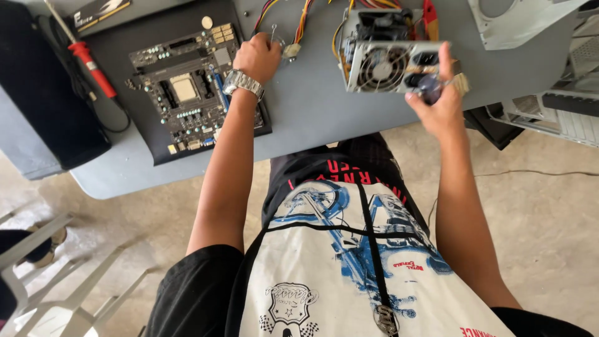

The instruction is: Disassembling and cleaning a computer power supply unit using a screwdriver and a brush

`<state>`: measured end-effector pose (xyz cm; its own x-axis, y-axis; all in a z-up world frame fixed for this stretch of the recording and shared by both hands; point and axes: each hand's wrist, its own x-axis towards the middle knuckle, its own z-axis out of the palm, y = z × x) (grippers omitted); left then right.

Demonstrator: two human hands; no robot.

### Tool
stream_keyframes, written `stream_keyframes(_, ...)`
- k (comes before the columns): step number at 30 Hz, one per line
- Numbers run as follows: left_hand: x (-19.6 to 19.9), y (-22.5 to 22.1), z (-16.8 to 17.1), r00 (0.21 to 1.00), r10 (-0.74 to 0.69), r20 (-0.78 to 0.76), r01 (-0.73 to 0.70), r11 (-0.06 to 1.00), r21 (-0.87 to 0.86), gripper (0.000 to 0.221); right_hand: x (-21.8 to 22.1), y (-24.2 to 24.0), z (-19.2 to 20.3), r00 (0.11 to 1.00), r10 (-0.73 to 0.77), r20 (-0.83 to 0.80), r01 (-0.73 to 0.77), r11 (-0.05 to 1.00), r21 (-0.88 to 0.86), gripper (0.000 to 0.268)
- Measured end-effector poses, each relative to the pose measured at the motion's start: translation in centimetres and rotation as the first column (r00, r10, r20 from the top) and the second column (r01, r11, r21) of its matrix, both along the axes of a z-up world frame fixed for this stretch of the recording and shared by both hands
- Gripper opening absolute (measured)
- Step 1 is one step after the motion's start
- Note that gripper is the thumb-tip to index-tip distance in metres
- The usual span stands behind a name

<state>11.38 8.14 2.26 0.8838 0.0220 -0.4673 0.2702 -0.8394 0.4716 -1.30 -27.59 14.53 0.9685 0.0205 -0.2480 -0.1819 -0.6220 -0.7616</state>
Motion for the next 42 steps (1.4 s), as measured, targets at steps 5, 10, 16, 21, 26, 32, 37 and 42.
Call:
stream_keyframes(5,-0.3,-0.4,-1.5,0.984,-0.119,0.134,0.101,0.986,0.135,0.026,-4.7,-0.1,-3.1,0.994,-0.091,0.062,0.097,0.990,-0.100,0.081)
stream_keyframes(10,-0.9,-1.0,0.4,0.980,-0.129,0.152,0.116,0.989,0.093,0.018,-6.9,1.7,-5.9,0.957,-0.208,0.201,0.223,0.973,-0.058,0.078)
stream_keyframes(16,-2.2,-1.4,1.9,0.966,-0.035,0.258,0.024,0.999,0.044,0.020,-8.3,3.0,-7.1,0.951,-0.277,0.137,0.272,0.961,0.054,0.076)
stream_keyframes(21,-5.9,-4.6,3.4,0.962,0.036,0.272,-0.056,0.996,0.067,0.016,-8.3,1.4,-8.0,0.932,-0.361,0.022,0.358,0.929,0.090,0.053)
stream_keyframes(26,-9.0,-7.0,2.9,0.995,0.097,-0.015,-0.097,0.995,-0.025,0.022,-2.6,-2.2,-2.5,0.858,-0.481,0.180,0.466,0.877,0.121,0.032)
stream_keyframes(32,-9.4,-7.1,3.2,0.945,0.154,0.288,-0.122,0.984,-0.127,0.028,7.0,-6.8,-0.7,0.845,-0.528,-0.087,0.535,0.833,0.141,0.043)
stream_keyframes(37,-4.2,-7.6,5.6,0.828,0.028,0.560,-0.040,0.999,0.008,0.045,12.1,-8.9,-6.8,0.986,-0.136,-0.095,0.143,0.988,0.065,0.040)
stream_keyframes(42,0.7,-9.5,0.8,0.949,-0.255,0.187,0.156,0.891,0.426,0.162,12.4,-11.1,-13.7,0.913,0.266,0.308,-0.210,0.956,-0.205,0.054)
